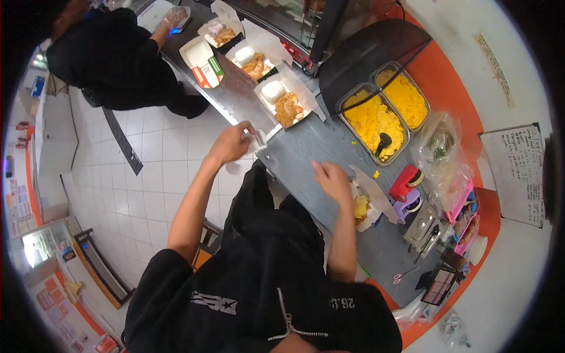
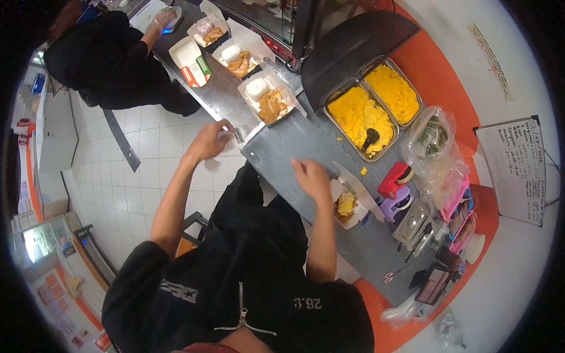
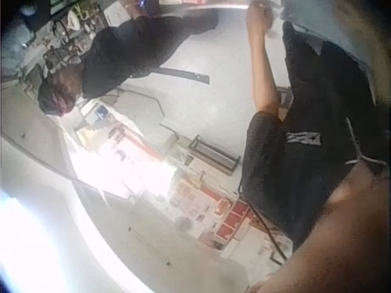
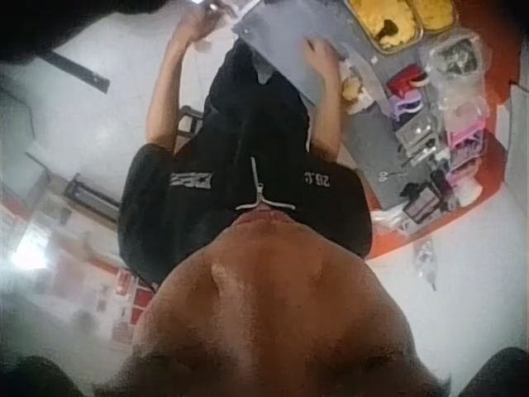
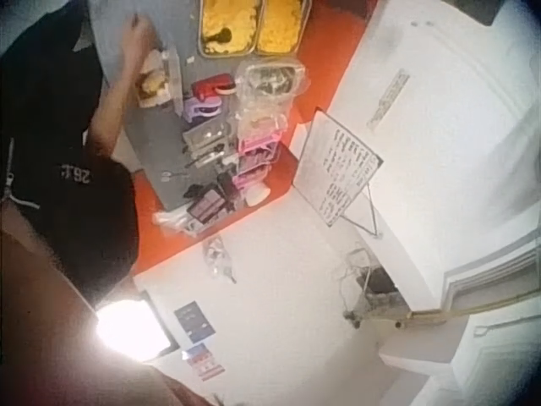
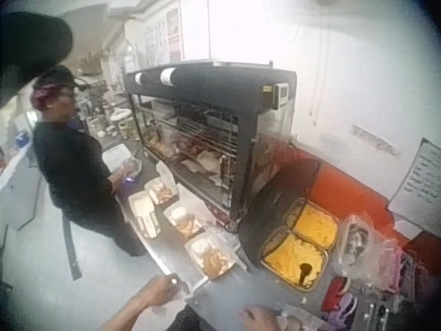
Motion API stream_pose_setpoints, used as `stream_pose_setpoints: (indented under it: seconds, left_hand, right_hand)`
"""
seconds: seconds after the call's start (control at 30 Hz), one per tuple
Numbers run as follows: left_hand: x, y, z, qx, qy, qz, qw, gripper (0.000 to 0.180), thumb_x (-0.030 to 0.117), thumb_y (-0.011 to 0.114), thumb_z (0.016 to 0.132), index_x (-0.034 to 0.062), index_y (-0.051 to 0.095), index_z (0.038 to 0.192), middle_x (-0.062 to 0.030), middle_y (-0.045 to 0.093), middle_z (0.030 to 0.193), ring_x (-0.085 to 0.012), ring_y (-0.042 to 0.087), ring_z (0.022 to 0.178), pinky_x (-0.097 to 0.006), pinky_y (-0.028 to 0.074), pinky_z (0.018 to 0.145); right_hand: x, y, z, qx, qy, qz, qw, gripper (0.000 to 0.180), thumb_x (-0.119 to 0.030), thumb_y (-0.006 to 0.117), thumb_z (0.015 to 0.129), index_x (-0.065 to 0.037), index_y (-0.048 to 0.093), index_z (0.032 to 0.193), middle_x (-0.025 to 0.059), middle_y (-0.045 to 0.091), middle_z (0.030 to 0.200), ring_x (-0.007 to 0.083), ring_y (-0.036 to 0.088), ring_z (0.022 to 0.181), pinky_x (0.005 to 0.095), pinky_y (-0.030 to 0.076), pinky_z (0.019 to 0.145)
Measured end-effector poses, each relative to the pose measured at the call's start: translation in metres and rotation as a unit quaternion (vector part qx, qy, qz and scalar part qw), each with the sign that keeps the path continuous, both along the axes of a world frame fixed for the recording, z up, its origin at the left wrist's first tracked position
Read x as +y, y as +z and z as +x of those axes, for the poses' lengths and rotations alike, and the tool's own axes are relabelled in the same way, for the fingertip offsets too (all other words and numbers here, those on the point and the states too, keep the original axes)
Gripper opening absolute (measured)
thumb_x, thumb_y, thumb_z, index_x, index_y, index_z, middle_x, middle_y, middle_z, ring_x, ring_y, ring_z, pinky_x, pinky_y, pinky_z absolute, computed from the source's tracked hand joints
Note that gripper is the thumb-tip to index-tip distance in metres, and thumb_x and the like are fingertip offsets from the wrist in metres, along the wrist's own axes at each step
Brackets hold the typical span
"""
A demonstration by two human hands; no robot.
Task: Assembling multiple food boxes into a complete order based on a receipt.
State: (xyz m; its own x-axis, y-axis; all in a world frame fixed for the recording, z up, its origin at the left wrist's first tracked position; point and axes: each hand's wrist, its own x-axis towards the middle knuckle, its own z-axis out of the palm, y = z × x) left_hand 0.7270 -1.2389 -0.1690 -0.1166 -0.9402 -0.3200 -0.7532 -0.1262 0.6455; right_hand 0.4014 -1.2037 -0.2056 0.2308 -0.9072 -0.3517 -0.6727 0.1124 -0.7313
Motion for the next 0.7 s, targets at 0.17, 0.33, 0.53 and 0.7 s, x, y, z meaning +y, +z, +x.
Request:
stream_pose_setpoints:
  seconds: [0.17, 0.33, 0.53, 0.7]
  left_hand:
    - [-0.113, -0.062, 0.049, -0.161, -0.036, -0.060, 0.985, 0.027, 0.019, 0.059, 0.085, 0.0050, 0.068, 0.106, -0.0259, 0.061, 0.118, -0.0422, 0.063, 0.102, -0.048, 0.051, 0.090]
    - [-0.189, -0.090, 0.024, -0.145, 0.023, -0.189, 0.971, 0.029, 0.031, 0.061, 0.089, 0.0033, 0.069, 0.091, -0.0236, 0.066, 0.099, -0.0438, 0.066, 0.088, -0.052, 0.053, 0.079]
    - [-0.224, -0.119, 0.010, -0.246, -0.074, -0.182, 0.949, 0.028, 0.031, 0.062, 0.089, 0.0047, 0.071, 0.090, -0.0214, 0.070, 0.088, -0.0384, 0.070, 0.082, -0.048, 0.057, 0.071]
    - [-0.218, -0.124, 0.000, -0.262, -0.153, -0.170, 0.937, 0.029, 0.023, 0.049, 0.093, 0.0038, 0.072, 0.090, -0.0193, 0.071, 0.089, -0.0358, 0.071, 0.081, -0.045, 0.057, 0.069]
  right_hand:
    - [-0.106, -0.052, 0.117, 0.165, -0.103, -0.008, 0.981, 0.059, -0.051, 0.050, 0.093, 0.004, 0.069, 0.083, 0.0278, 0.069, 0.088, 0.0406, 0.068, 0.089, 0.0490, 0.052, 0.080]
    - [-0.120, -0.063, 0.129, 0.215, -0.188, 0.044, 0.957, 0.046, -0.036, 0.050, 0.091, 0.006, 0.070, 0.089, 0.0293, 0.068, 0.096, 0.0437, 0.066, 0.095, 0.0508, 0.051, 0.087]
    - [-0.088, -0.075, 0.094, 0.225, -0.252, 0.068, 0.939, 0.040, -0.028, 0.050, 0.089, 0.006, 0.070, 0.091, 0.0300, 0.068, 0.096, 0.0427, 0.067, 0.094, 0.0490, 0.052, 0.086]
    - [-0.053, -0.074, 0.038, 0.308, -0.293, 0.089, 0.901, 0.031, -0.022, 0.055, 0.087, 0.005, 0.070, 0.094, 0.0275, 0.069, 0.098, 0.0414, 0.067, 0.098, 0.0488, 0.053, 0.086]
